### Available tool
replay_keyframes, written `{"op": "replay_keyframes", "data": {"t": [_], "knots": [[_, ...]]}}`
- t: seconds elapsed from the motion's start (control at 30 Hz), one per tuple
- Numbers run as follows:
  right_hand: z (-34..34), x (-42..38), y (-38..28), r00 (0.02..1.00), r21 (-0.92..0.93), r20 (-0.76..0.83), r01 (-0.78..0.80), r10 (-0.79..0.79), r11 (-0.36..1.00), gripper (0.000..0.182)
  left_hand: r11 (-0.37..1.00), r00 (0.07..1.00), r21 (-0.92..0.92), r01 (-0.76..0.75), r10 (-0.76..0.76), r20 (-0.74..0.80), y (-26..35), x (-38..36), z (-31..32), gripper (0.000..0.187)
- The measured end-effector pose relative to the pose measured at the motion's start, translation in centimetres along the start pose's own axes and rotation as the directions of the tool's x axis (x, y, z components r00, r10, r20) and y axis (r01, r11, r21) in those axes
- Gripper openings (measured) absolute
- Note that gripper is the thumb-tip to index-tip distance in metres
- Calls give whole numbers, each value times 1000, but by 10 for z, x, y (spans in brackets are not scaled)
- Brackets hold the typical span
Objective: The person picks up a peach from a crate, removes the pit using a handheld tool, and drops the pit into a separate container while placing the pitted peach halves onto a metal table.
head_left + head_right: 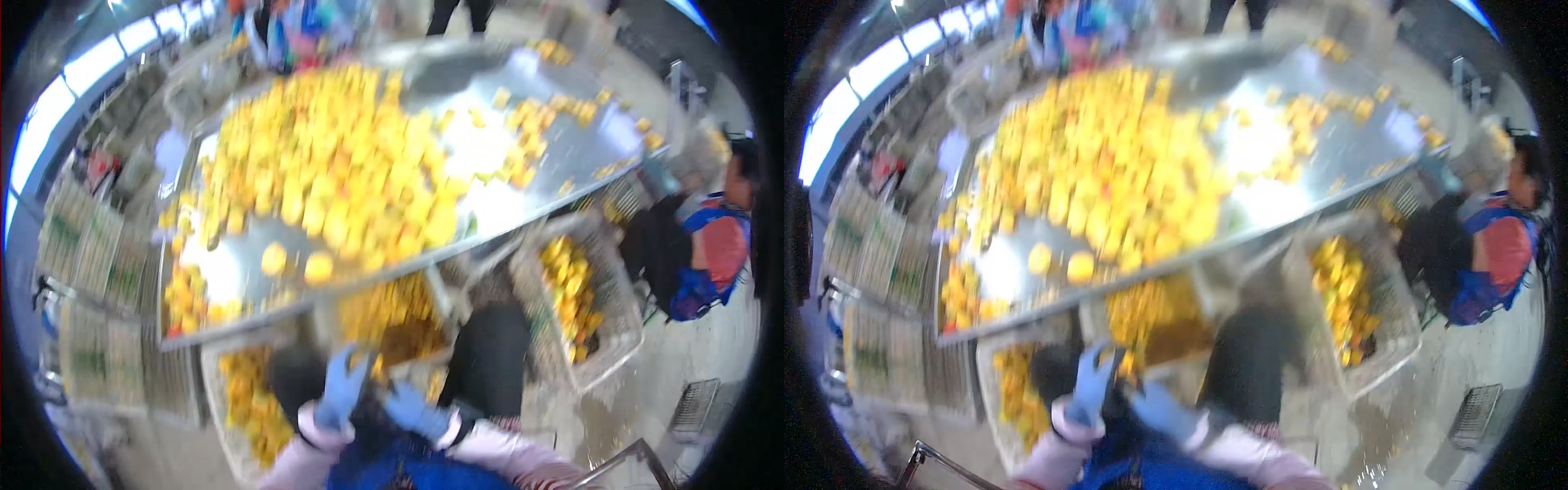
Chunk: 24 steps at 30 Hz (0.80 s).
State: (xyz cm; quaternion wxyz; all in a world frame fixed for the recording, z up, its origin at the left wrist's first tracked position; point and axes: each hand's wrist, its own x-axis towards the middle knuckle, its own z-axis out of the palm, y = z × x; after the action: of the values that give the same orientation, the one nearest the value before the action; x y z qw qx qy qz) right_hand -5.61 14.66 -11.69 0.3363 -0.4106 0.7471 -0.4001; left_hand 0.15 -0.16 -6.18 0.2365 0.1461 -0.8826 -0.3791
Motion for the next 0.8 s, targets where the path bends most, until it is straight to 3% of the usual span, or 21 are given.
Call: {"op": "replay_keyframes", "data": {"t": [0.03,0.07,0.13,0.17,0.23,0.3,0.33,0.37,0.47,0.5,0.6,0.7,0.73,0.77,0.8], "knots": [[-7,5,-8,1000,160,-24,1,3,987,36,828,870,-295,476,-493,21,35,10,-2,19],[-15,6,-21,999,355,-45,0,18,935,34,839,899,-387,382,-434,-52,23,4,8,19],[-8,3,-19,992,633,-129,77,6,770,34,800,862,-447,401,-494,-111,41,1,13,26],[5,6,13,991,411,-83,131,-106,902,36,851,895,-420,316,-414,-165,37,-1,17,24],[26,24,85,968,-69,85,244,-238,967,41,923,930,-342,177,-271,-250,30,-3,21,21],[44,36,71,991,403,-133,40,15,914,36,861,920,-448,240,-349,-178,39,3,16,24],[55,36,65,970,630,-170,-30,175,776,34,821,908,-493,287,-397,-133,43,0,13,25],[59,40,74,977,561,-166,-16,131,828,35,842,924,-456,288,-369,-98,29,-5,14,30],[55,55,104,991,338,-132,21,25,941,41,710,901,-582,397,-424,96,37,0,-5,34],[55,47,110,995,363,-77,-27,58,932,44,722,912,-568,394,-383,146,33,-2,-8,34],[14,19,42,994,406,51,-111,98,907,50,775,932,-525,353,-243,267,4,-7,-22,31],[9,19,28,998,457,10,-55,57,888,48,823,905,-472,317,-114,410,-25,-19,-21,29],[9,20,25,999,474,-1,-45,52,879,47,955,961,-277,104,-24,277,-33,-22,-12,27],[10,19,22,999,495,-9,-40,51,868,46,995,981,-35,-92,97,169,-37,-26,-1,26],[10,19,19,999,521,-12,-38,52,852,45,940,966,227,-255,239,95,-40,-28,10,26]]}}
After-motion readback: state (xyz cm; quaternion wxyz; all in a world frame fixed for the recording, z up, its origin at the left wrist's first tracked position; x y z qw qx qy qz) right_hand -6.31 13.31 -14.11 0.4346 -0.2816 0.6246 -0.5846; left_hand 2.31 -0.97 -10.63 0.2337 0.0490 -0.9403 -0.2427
